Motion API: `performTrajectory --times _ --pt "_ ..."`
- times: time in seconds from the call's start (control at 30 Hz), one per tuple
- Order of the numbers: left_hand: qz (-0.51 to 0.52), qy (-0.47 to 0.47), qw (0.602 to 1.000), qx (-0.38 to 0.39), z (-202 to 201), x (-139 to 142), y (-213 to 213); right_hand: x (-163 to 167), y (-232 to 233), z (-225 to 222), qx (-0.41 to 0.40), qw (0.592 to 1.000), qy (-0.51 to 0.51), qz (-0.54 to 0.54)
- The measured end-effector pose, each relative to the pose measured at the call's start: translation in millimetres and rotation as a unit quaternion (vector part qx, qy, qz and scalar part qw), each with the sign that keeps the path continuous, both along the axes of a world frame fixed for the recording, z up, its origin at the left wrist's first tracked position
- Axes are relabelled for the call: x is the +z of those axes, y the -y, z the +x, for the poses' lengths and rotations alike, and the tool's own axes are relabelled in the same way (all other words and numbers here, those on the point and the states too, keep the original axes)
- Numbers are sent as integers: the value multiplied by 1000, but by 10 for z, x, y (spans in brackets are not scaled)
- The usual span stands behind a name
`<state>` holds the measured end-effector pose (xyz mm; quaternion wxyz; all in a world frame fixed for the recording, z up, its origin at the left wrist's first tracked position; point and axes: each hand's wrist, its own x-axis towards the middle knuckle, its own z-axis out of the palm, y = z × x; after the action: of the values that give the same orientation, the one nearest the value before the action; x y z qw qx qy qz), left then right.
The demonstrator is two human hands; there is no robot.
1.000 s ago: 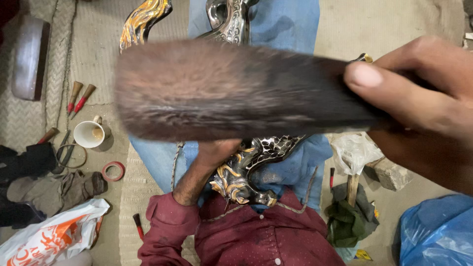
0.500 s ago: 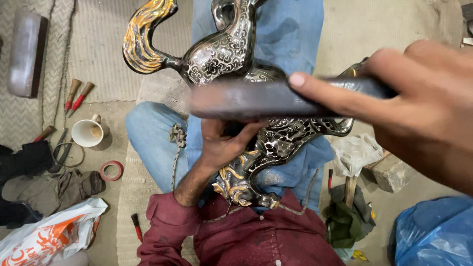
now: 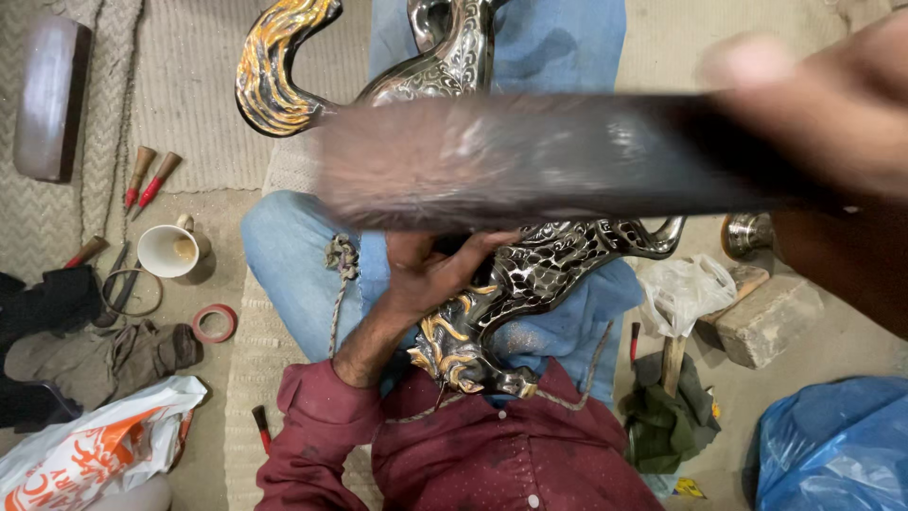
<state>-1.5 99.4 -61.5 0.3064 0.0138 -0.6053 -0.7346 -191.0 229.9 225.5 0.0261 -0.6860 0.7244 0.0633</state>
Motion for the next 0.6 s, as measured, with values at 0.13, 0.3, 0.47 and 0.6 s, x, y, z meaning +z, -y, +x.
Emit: performTrajectory --times 0.13,0.3,0.47,0.6 --pt "44 -6 999 19 0 -112 -122 24 28 43 -6 999 50 -8" --pt "56 -10 997 42 44 -194 -155 -85 65 138 47 998 -26 28" --pt "18 -12 998 59 22 -216 -149 -107 39 111 46 997 -32 45" --pt "-40 -6 996 81 21 -212 -126 -120 25 104 29 998 50 5"
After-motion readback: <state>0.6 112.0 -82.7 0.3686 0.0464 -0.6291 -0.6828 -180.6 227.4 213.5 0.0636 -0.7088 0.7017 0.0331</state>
